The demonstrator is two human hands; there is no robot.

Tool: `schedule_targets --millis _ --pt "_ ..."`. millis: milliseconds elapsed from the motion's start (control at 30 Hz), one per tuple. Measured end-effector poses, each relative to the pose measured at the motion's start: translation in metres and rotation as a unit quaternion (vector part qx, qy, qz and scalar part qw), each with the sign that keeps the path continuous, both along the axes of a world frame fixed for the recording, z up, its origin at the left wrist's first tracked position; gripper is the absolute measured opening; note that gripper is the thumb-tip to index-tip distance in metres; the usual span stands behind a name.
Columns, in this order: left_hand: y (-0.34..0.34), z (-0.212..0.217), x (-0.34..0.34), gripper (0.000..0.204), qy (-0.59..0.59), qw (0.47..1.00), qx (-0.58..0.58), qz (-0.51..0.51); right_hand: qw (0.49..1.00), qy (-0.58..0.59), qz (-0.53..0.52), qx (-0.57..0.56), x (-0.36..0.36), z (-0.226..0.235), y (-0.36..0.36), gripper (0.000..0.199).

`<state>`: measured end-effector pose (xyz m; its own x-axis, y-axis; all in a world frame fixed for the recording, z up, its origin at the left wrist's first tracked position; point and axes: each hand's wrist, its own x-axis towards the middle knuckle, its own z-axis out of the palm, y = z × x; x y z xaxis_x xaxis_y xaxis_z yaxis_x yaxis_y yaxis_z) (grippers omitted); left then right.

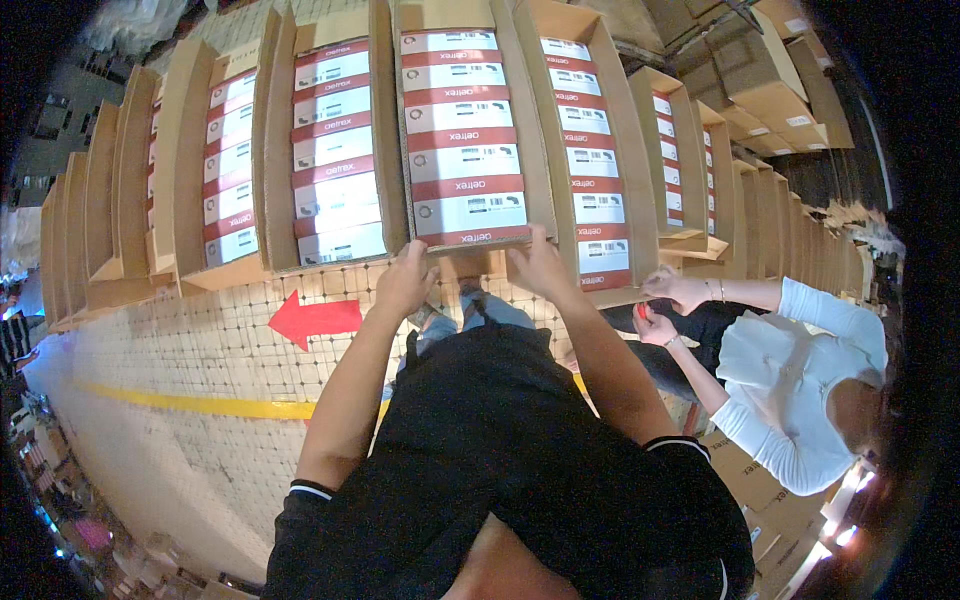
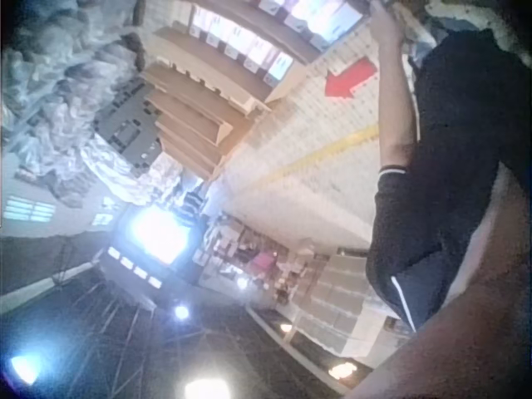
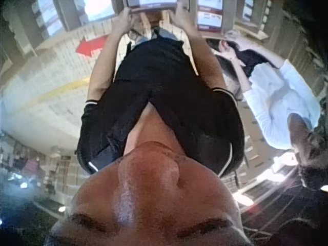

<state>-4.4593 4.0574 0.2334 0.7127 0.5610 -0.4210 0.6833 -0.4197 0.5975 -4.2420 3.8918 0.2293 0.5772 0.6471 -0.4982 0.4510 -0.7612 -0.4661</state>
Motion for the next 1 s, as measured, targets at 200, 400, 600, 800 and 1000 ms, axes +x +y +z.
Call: schedule_targets --millis 200,400,600,800,1000 --pt "0.002 -0.005 -0.006 0.042 -0.015 1.000 0.009 -0.020 1.000 -0.003 0.001 -0.028 0.000 0.007 0.006 0.066" --pt "0.006 -0.011 -0.002 0.040 -0.042 0.999 0.020 -0.016 0.997 0.049 -0.023 -0.052 0.005 0.012 0.016 0.068" --pt "0.006 -0.007 0.002 0.042 -0.026 1.000 0.001 -0.011 0.996 0.085 -0.017 -0.032 0.011 0.011 0.012 0.066" --pt "0.013 -0.001 0.005 0.051 0.036 0.997 -0.058 -0.024 0.997 0.073 0.016 -0.016 0.015 0.010 0.006 0.064" --pt "0.011 0.000 0.007 0.049 0.032 0.997 -0.071 -0.002 0.998 0.056 0.023 -0.015 0.029 0.031 0.008 0.044"
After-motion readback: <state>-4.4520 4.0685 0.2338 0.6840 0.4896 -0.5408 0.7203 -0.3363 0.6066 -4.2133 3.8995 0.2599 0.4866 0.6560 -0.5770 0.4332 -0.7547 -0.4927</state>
